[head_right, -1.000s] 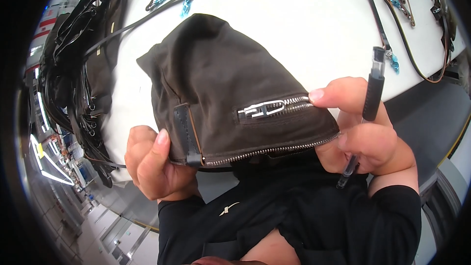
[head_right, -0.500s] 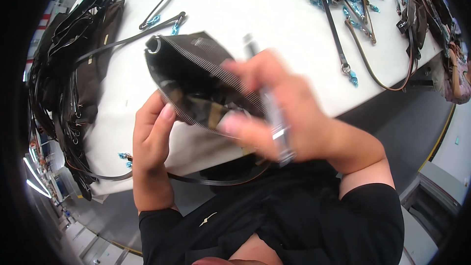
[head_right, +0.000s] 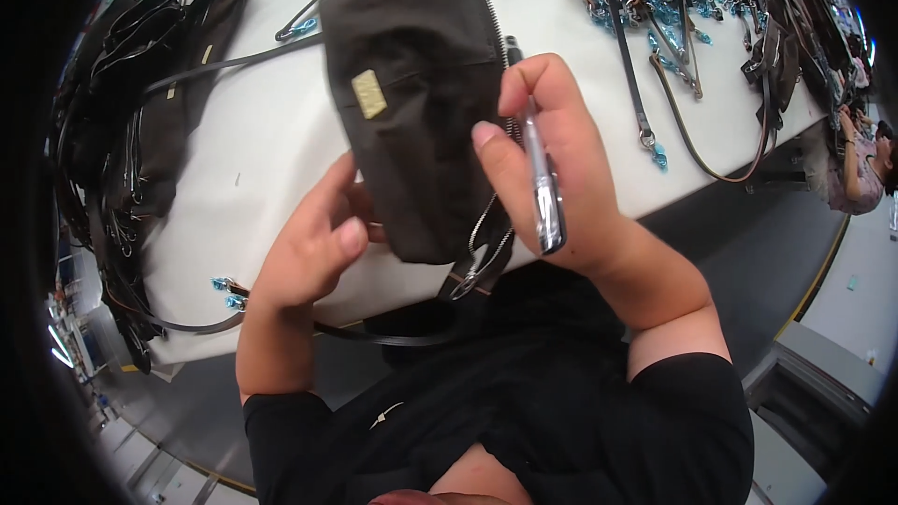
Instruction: Applying edge finish or marking a leather tab on a bag using a specialized pen tool.
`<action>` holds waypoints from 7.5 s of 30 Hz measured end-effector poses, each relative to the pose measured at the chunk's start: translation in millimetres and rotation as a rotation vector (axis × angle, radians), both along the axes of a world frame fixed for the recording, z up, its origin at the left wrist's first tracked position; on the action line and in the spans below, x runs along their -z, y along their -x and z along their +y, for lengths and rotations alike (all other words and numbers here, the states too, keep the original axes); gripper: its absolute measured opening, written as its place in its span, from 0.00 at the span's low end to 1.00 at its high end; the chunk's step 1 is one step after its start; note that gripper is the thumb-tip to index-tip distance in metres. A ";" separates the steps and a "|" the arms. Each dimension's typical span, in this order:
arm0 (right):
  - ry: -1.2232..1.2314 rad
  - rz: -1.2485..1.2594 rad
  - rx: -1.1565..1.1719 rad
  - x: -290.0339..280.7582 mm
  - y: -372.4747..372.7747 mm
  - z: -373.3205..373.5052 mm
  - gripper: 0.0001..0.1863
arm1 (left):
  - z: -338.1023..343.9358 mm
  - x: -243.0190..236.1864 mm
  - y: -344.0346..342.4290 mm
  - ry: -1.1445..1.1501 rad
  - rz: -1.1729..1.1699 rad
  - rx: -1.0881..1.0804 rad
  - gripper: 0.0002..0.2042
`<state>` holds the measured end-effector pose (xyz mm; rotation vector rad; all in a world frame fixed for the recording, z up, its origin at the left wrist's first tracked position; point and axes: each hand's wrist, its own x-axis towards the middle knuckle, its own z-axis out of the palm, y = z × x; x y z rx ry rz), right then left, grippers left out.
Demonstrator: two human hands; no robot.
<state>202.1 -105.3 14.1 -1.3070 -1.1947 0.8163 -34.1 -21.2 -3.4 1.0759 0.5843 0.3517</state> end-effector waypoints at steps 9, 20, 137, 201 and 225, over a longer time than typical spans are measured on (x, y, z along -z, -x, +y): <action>0.099 -0.292 -0.084 4.2 30.0 2.4 0.27 | 3.6 1.2 -5.2 0.033 -0.184 -0.206 0.36; -0.001 0.302 -0.336 -3.1 -12.1 10.4 0.20 | 9.6 2.9 9.4 0.087 -0.346 -0.158 0.43; -0.231 -0.790 -0.132 56.2 -23.7 135.8 0.12 | 285.4 -63.9 116.3 -2.095 1.417 -0.305 0.05; -0.080 -0.896 -0.413 -22.5 -34.1 0.9 0.19 | 58.9 7.0 -47.5 -0.918 0.661 0.025 0.19; -0.303 -0.951 -0.487 1.5 -38.8 64.6 0.20 | 34.9 -15.4 -14.3 -1.356 0.412 0.205 0.31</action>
